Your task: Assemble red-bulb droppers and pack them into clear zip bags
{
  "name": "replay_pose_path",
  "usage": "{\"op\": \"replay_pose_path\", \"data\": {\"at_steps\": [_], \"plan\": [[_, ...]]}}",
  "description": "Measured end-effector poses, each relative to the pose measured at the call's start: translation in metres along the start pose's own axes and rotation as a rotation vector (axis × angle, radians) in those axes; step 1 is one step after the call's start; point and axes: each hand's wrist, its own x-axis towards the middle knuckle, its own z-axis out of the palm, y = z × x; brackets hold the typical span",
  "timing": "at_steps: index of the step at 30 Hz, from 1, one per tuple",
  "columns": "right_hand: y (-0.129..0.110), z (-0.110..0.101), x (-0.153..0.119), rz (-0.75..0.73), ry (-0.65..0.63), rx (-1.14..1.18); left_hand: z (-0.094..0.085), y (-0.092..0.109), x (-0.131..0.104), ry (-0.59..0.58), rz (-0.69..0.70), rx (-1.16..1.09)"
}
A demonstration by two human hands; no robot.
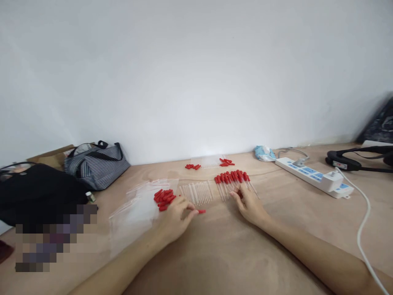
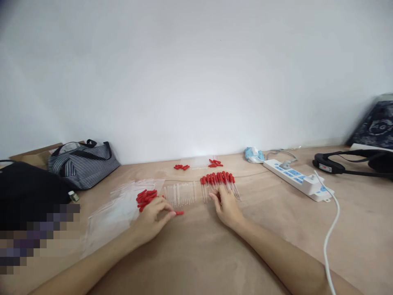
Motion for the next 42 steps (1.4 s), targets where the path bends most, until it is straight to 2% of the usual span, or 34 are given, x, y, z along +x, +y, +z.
{"op": "replay_pose_path", "data": {"at_steps": [2, 4, 7, 10, 12, 17, 22, 27, 33, 42], "plan": [[-0.004, 0.002, -0.005, -0.045, -0.064, 0.074, 0.012, 0.005, -0.008, -0.063, -0.024, -0.071], [-0.009, 0.003, -0.010, -0.097, -0.150, 0.119, 0.019, 0.006, -0.012, -0.068, -0.067, -0.129], [-0.015, 0.004, -0.013, -0.163, -0.271, 0.107, 0.020, 0.007, -0.011, -0.086, -0.056, -0.167], [-0.019, 0.004, -0.014, -0.194, -0.323, 0.080, 0.019, 0.011, -0.008, -0.150, -0.017, -0.148], [-0.020, 0.005, -0.013, -0.209, -0.324, 0.089, 0.020, 0.014, -0.007, -0.148, -0.011, -0.154], [-0.024, 0.004, -0.013, -0.242, -0.306, 0.128, 0.026, 0.012, -0.007, -0.060, -0.041, -0.248], [-0.034, 0.003, -0.016, -0.285, -0.335, 0.148, 0.024, 0.012, -0.008, -0.080, -0.048, -0.295], [-0.040, 0.002, -0.017, -0.309, -0.346, 0.134, 0.028, 0.011, -0.009, -0.121, -0.043, -0.448], [-0.038, 0.004, -0.016, -0.253, -0.290, 0.102, 0.035, 0.006, -0.009, -0.118, -0.138, -0.677], [-0.038, 0.003, -0.017, -0.346, -0.332, 0.047, 0.033, 0.008, -0.010, -0.125, -0.162, -0.646]]}}
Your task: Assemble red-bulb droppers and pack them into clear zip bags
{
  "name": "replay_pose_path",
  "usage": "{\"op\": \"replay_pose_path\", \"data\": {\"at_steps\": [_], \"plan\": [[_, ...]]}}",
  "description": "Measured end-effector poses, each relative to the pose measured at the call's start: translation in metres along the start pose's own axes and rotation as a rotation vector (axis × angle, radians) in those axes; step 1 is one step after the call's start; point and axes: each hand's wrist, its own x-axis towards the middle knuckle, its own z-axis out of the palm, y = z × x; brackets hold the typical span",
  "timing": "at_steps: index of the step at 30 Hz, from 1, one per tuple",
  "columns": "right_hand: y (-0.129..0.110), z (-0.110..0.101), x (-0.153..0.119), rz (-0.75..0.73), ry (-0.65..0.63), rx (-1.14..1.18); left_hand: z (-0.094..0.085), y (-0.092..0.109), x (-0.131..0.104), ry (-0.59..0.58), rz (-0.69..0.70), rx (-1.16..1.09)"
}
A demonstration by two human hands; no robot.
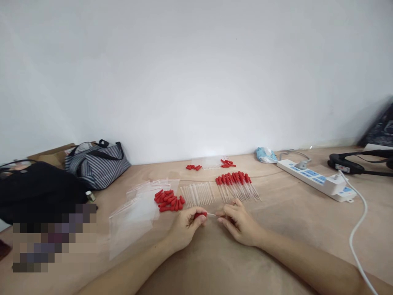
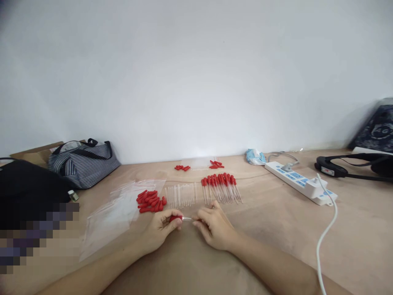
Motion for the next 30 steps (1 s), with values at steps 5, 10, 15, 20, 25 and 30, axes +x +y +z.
{"op": "replay_pose_path", "data": {"at_steps": [5, 10, 15, 20, 25, 30], "plan": [[-0.001, -0.003, -0.001, -0.054, -0.038, -0.044, 0.001, 0.002, -0.003, 0.020, 0.020, 0.135], [-0.003, -0.006, -0.002, -0.111, -0.045, -0.117, 0.003, 0.009, -0.006, 0.034, 0.154, 0.359], [-0.008, 0.000, -0.002, -0.096, -0.033, -0.094, 0.004, 0.012, -0.007, -0.003, 0.215, 0.422], [-0.009, 0.005, 0.000, -0.083, -0.039, -0.023, 0.004, 0.012, -0.008, -0.035, 0.226, 0.416], [-0.009, 0.001, 0.005, -0.069, -0.080, -0.043, 0.002, 0.012, -0.004, -0.023, 0.195, 0.393], [-0.013, -0.007, 0.009, -0.063, -0.130, -0.246, -0.004, 0.008, -0.002, 0.007, 0.262, 0.402]]}}
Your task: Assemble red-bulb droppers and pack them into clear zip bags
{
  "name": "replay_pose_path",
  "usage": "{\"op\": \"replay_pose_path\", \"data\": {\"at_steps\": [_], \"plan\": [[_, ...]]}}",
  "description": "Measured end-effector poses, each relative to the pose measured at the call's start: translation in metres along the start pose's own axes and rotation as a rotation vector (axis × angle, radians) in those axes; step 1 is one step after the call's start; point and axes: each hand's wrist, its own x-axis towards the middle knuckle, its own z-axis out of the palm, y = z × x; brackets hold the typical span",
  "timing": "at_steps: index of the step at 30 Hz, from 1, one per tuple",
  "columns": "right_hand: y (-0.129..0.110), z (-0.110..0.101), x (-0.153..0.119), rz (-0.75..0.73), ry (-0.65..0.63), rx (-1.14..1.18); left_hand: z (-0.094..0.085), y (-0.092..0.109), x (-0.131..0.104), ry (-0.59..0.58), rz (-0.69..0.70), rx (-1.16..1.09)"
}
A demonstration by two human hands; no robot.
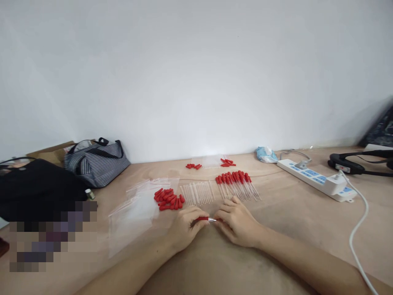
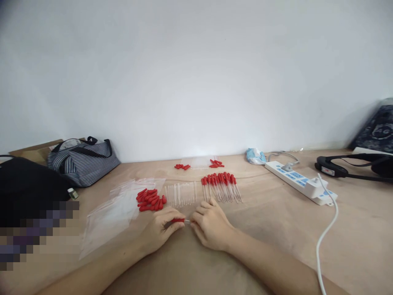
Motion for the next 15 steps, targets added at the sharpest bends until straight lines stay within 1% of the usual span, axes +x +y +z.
{"op": "replay_pose_path", "data": {"at_steps": [2, 4, 5, 7, 8, 10, 12, 15], "plan": [[0.005, -0.001, 0.001, 0.061, 0.004, -0.014, 0.000, -0.005, -0.002, 0.106, -0.023, 0.064], [0.017, 0.000, 0.003, 0.230, 0.066, 0.034, 0.000, -0.008, -0.005, 0.190, -0.085, 0.118], [0.025, 0.000, 0.005, 0.346, 0.120, 0.070, 0.000, -0.009, -0.005, 0.188, -0.111, 0.128], [0.043, 0.001, 0.011, 0.574, 0.242, 0.128, 0.000, -0.009, -0.005, 0.109, -0.128, 0.126], [0.051, 0.002, 0.015, 0.646, 0.292, 0.127, 0.000, -0.009, -0.004, 0.051, -0.127, 0.122], [0.065, 0.004, 0.023, 0.740, 0.341, 0.083, -0.001, -0.006, -0.003, -0.043, -0.135, 0.119], [0.072, 0.007, 0.032, 0.783, 0.326, 0.002, -0.002, -0.003, -0.001, -0.086, -0.157, 0.123], [0.074, 0.011, 0.042, 0.812, 0.242, -0.133, -0.002, -0.001, 0.000, -0.098, -0.181, 0.128]]}}
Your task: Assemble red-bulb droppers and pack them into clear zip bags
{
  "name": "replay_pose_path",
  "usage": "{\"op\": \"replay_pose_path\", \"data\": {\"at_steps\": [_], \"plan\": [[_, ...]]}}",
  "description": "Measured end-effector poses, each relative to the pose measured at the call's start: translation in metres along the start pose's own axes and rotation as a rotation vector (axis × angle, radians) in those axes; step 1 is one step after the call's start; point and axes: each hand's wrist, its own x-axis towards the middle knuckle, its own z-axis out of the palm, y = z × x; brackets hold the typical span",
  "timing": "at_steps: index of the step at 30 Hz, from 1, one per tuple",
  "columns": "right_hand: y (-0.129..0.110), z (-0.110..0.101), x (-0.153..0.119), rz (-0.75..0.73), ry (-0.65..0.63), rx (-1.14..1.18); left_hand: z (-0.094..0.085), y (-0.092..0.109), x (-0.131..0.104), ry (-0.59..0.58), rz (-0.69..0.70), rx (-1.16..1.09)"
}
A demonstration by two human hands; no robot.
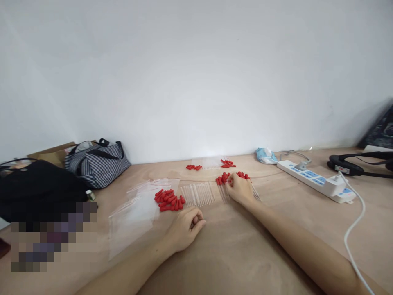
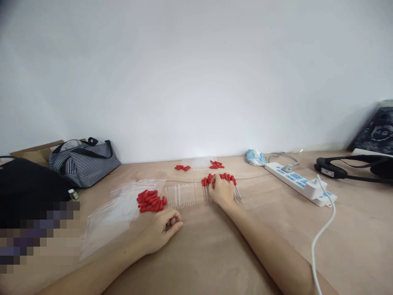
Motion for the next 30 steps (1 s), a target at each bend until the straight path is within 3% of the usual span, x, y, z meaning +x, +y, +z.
{"op": "replay_pose_path", "data": {"at_steps": [9, 13, 16, 18, 19, 23, 26, 30], "plan": [[-0.004, 0.001, -0.001, 0.004, -0.068, -0.087, 0.001, 0.000, -0.001, -0.002, -0.001, 0.002], [-0.018, 0.000, -0.003, -0.057, -0.097, -0.087, 0.003, -0.002, 0.000, 0.024, 0.001, -0.021], [-0.033, 0.001, -0.003, -0.071, -0.174, -0.122, -0.014, -0.011, 0.010, 0.115, -0.041, 0.067], [-0.041, 0.003, -0.001, -0.039, -0.238, -0.151, -0.037, -0.023, 0.023, 0.176, -0.181, 0.249], [-0.044, 0.003, 0.000, -0.018, -0.267, -0.163, -0.049, -0.031, 0.030, 0.167, -0.310, 0.366], [-0.051, 0.005, 0.005, 0.036, -0.327, -0.173, -0.087, -0.064, 0.053, 0.130, -0.502, 0.460], [-0.056, 0.006, 0.007, 0.056, -0.356, -0.167, -0.090, -0.079, 0.059, 0.045, -0.571, 0.472], [-0.063, 0.007, 0.007, 0.061, -0.385, -0.163, -0.083, -0.082, 0.059, 0.001, -0.579, 0.488]]}}
